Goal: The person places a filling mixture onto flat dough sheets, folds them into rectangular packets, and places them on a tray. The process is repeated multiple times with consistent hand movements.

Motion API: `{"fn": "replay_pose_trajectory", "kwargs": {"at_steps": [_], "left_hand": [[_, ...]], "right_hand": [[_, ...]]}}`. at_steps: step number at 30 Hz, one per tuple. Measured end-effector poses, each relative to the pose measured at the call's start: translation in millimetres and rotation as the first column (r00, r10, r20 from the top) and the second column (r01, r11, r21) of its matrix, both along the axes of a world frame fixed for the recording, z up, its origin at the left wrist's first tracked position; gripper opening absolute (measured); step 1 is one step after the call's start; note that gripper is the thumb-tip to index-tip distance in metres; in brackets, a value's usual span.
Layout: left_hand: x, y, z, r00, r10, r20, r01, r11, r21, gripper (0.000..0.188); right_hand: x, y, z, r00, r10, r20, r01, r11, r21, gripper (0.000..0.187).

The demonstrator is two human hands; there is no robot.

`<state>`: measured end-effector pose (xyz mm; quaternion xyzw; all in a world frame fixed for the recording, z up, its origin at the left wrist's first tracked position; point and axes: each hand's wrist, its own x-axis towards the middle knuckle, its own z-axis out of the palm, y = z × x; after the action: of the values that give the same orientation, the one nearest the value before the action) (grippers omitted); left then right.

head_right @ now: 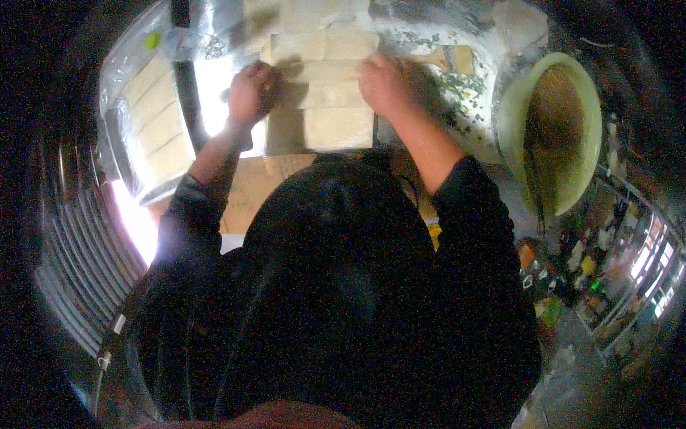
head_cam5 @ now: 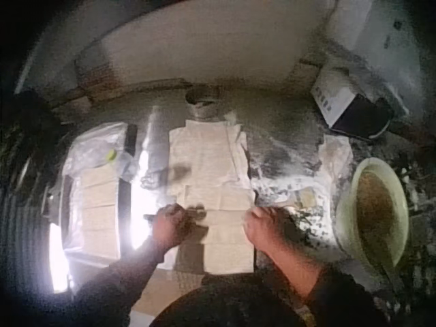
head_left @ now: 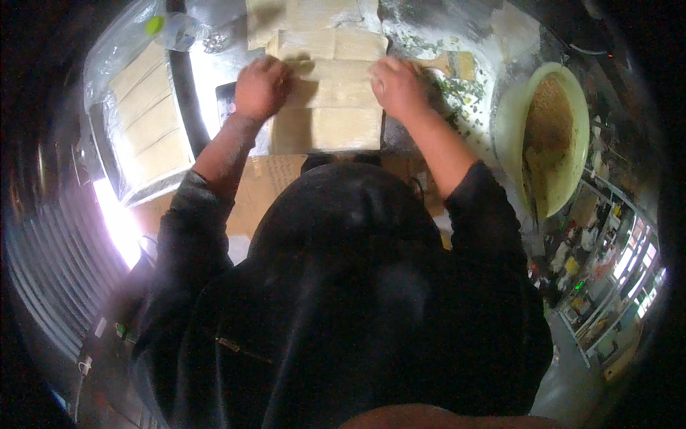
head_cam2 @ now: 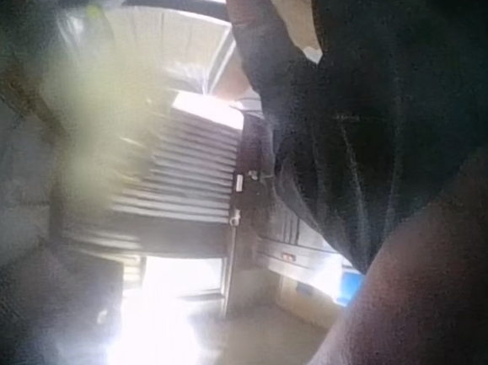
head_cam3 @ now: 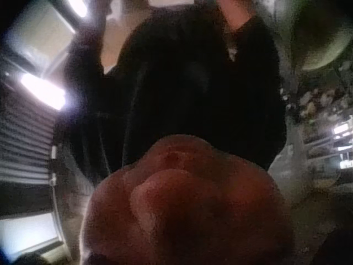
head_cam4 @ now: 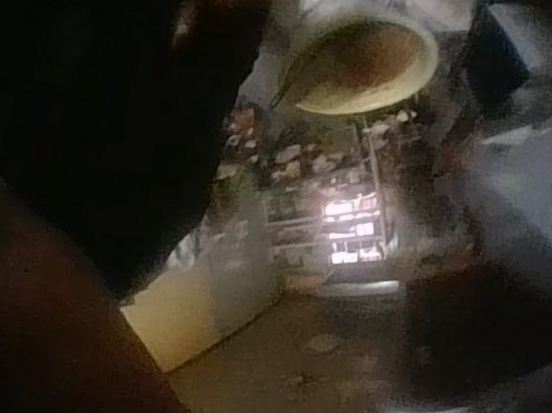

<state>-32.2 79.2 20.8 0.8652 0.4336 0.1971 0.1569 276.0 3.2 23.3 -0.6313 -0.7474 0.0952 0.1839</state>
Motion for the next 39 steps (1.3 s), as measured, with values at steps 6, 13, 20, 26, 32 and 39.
{"fn": "replay_pose_trajectory", "kwargs": {"at_steps": [6,13,20,26,32,39], "left_hand": [[24.4,47.3,-0.5,0.964,0.235,0.121,-0.233,0.972,-0.029,0.028],[37.3,-51.7,5.3,0.994,0.002,0.111,0.033,0.950,-0.312,0.031],[36.4,-89.1,9.6,0.994,-0.014,0.107,0.057,0.908,-0.415,0.025],[28.0,-107.3,0.2,0.989,-0.030,0.147,0.090,0.904,-0.417,0.023],[29.8,-106.8,-9.5,0.998,-0.065,0.016,0.064,0.864,-0.500,0.027],[36.2,-102.4,-7.0,0.996,-0.060,-0.071,0.021,0.891,-0.454,0.029]], "right_hand": [[65.5,36.3,16.3,0.950,-0.140,0.281,0.208,0.951,-0.227,0.029],[99.6,18.5,0.9,0.893,0.023,0.450,0.100,0.964,-0.246,0.037],[108.4,30.4,14.8,0.938,-0.037,0.344,0.149,0.940,-0.306,0.035],[188.2,11.5,48.7,0.804,-0.514,-0.299,0.546,0.837,0.029,0.034],[229.5,-13.3,56.4,0.643,-0.277,-0.714,0.548,0.818,0.176,0.028],[183.5,-40.3,85.4,0.653,-0.611,-0.447,0.723,0.679,0.128,0.035]]}}
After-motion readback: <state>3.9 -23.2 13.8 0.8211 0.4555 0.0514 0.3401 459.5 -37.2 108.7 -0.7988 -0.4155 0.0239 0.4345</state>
